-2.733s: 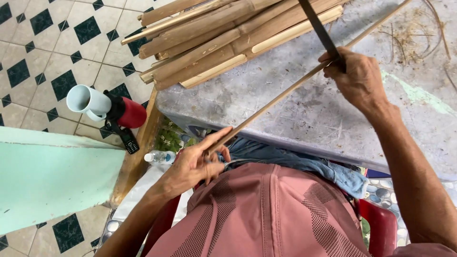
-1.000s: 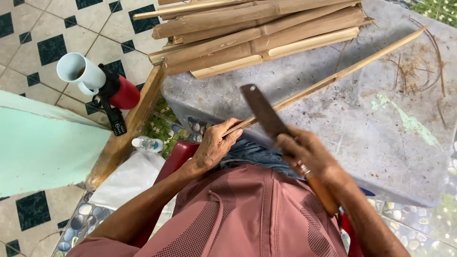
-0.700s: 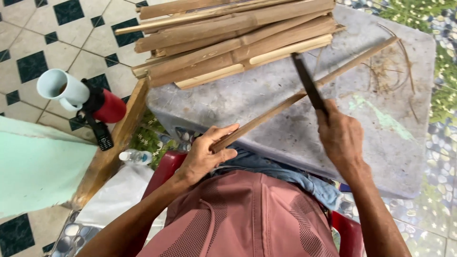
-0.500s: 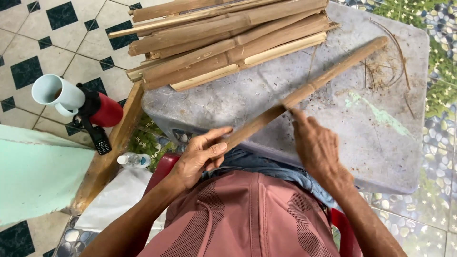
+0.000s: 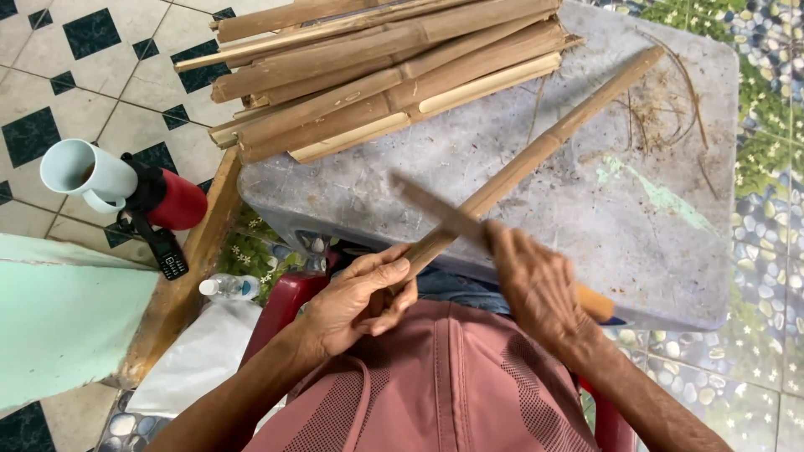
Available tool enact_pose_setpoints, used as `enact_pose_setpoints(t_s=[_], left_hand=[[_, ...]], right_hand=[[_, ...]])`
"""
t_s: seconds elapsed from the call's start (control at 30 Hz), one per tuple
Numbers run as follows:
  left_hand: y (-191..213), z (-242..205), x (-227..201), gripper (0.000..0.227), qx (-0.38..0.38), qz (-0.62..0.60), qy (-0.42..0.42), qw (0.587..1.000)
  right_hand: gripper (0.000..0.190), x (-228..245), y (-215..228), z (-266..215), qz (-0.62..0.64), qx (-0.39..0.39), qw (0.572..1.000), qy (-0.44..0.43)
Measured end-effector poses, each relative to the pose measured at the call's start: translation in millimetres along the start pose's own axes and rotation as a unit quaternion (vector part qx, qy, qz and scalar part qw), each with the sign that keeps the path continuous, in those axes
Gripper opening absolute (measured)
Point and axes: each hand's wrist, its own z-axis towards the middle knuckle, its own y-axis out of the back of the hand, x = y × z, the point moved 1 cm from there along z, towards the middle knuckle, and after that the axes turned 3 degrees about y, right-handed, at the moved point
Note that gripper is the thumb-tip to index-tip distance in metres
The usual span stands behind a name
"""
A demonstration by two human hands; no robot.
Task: The person selects a bamboo stick from a pile and uses a machete to shave its surface, repeatedly striking and scraping along the length of the stick to remove the outer layer.
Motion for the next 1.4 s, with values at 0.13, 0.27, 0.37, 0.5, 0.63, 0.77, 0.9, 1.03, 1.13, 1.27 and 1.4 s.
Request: enact_pose_setpoints(t_s=[0.13, 0.27, 0.37, 0.5, 0.63, 0.77, 0.9, 1.03, 1.13, 1.27, 1.4], left_hand=[[-27, -8, -6, 0.039, 0.045, -0.016, -0.007, 0.999], [-36, -9, -6, 0.045, 0.068, 0.006, -0.007, 0.998], [-41, -9, -5, 0.042, 0.090, 0.008, -0.019, 0.996], [-42, -13, -6, 0.048, 0.090, 0.030, -0.014, 0.995], [-44, -13, -21, 0.062, 0.070, 0.046, 0.048, 0.995], [-39, -13, -15, 0.060, 0.048, 0.034, 0.059, 0.996], [-43, -10, -19, 0.059, 0.052, 0.036, 0.056, 0.996], [-37, -9, -16, 0.056, 0.056, 0.009, 0.068, 0.996], [-37, -6, -17, 0.052, 0.045, 0.017, 0.076, 0.996], [-32, -6, -19, 0.048, 0.053, -0.031, 0.072, 0.996], [-32, -7, -14, 0.050, 0.053, -0.028, 0.076, 0.995]], right_hand=[[0.021, -9, 10, -3, 0.003, -0.003, 1.000, 0.000], [0.029, -25, 7, 0, -0.003, -0.025, 0.999, -0.042], [0.027, -12, 5, -14, 0.042, 0.000, 0.999, -0.024], [0.033, -50, 1, 4, -0.023, 0.044, 0.993, -0.109], [0.020, -55, -15, 10, 0.000, -0.060, 0.997, -0.045], [0.016, -81, -15, 28, -0.020, 0.037, 0.991, -0.126], [0.017, -100, -16, 40, -0.055, -0.064, 0.993, -0.077], [0.023, -101, -20, 44, -0.032, -0.060, 0.997, -0.046], [0.017, -122, -20, 58, -0.035, -0.043, 0.993, -0.100], [0.023, -95, -17, 53, -0.027, -0.026, 0.997, -0.071], [0.013, -110, -11, 54, -0.067, -0.006, 0.992, -0.106]])
